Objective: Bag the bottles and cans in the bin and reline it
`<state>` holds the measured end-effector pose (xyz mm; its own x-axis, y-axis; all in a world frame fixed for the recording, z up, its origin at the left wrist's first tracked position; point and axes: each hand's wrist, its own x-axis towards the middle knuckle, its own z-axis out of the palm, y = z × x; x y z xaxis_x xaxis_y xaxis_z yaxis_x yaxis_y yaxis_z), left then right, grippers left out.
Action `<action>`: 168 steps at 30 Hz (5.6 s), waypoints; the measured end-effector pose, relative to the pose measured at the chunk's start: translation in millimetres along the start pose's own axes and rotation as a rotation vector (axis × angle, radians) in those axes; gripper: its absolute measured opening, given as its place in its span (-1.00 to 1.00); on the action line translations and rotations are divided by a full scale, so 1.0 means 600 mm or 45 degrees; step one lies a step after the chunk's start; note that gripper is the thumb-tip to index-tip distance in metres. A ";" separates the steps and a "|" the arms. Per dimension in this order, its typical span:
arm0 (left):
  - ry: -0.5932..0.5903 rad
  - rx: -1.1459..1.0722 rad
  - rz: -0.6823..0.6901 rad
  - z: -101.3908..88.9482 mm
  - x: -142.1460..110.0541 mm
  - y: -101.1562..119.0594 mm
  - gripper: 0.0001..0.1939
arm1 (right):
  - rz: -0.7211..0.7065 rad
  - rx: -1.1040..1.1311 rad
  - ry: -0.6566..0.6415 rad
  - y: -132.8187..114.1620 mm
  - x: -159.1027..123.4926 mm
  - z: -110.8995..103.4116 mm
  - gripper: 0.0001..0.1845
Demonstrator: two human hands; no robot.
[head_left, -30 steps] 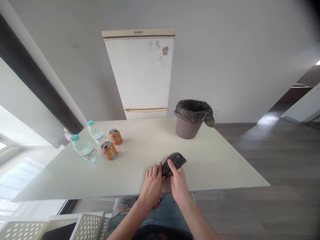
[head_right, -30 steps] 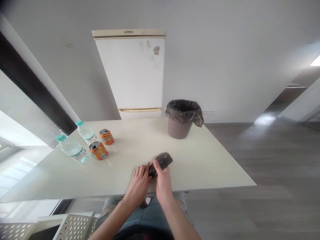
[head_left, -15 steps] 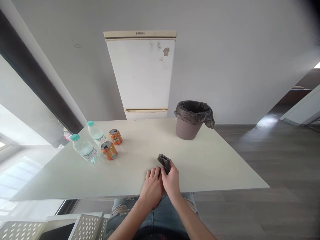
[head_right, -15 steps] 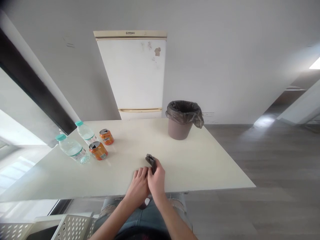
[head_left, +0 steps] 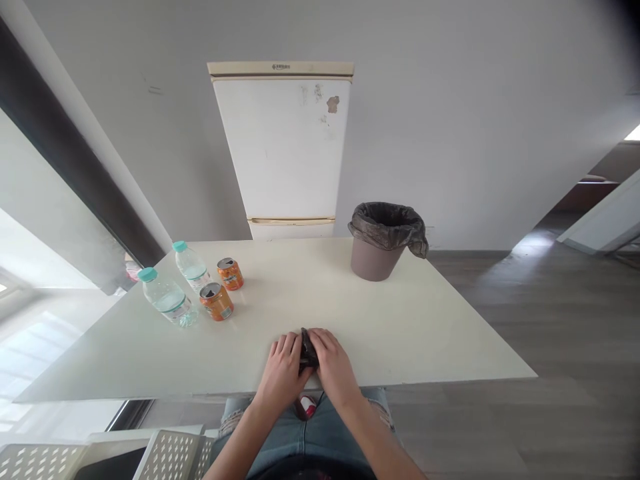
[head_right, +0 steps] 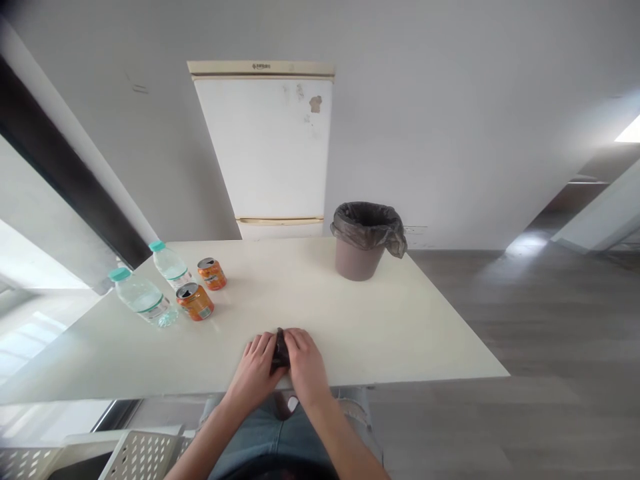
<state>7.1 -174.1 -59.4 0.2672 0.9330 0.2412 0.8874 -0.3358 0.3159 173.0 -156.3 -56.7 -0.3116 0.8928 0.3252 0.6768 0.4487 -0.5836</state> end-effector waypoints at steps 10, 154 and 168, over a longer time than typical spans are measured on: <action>0.091 -0.192 -0.044 -0.006 -0.012 -0.027 -0.22 | -0.430 -0.099 -0.322 -0.010 -0.005 -0.011 -0.13; 0.117 -0.216 0.036 -0.029 -0.011 -0.140 -0.60 | 0.559 -0.339 0.570 0.200 0.245 -0.405 0.06; 0.131 -0.208 0.035 -0.028 -0.011 -0.138 -0.59 | 0.645 -0.016 0.739 0.203 0.281 -0.393 -0.16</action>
<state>-74.6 -154.8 -71.8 0.2429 0.9078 0.3419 0.8051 -0.3853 0.4509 360.2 39.7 102.5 0.4359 0.8244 0.3611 0.6520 -0.0127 -0.7581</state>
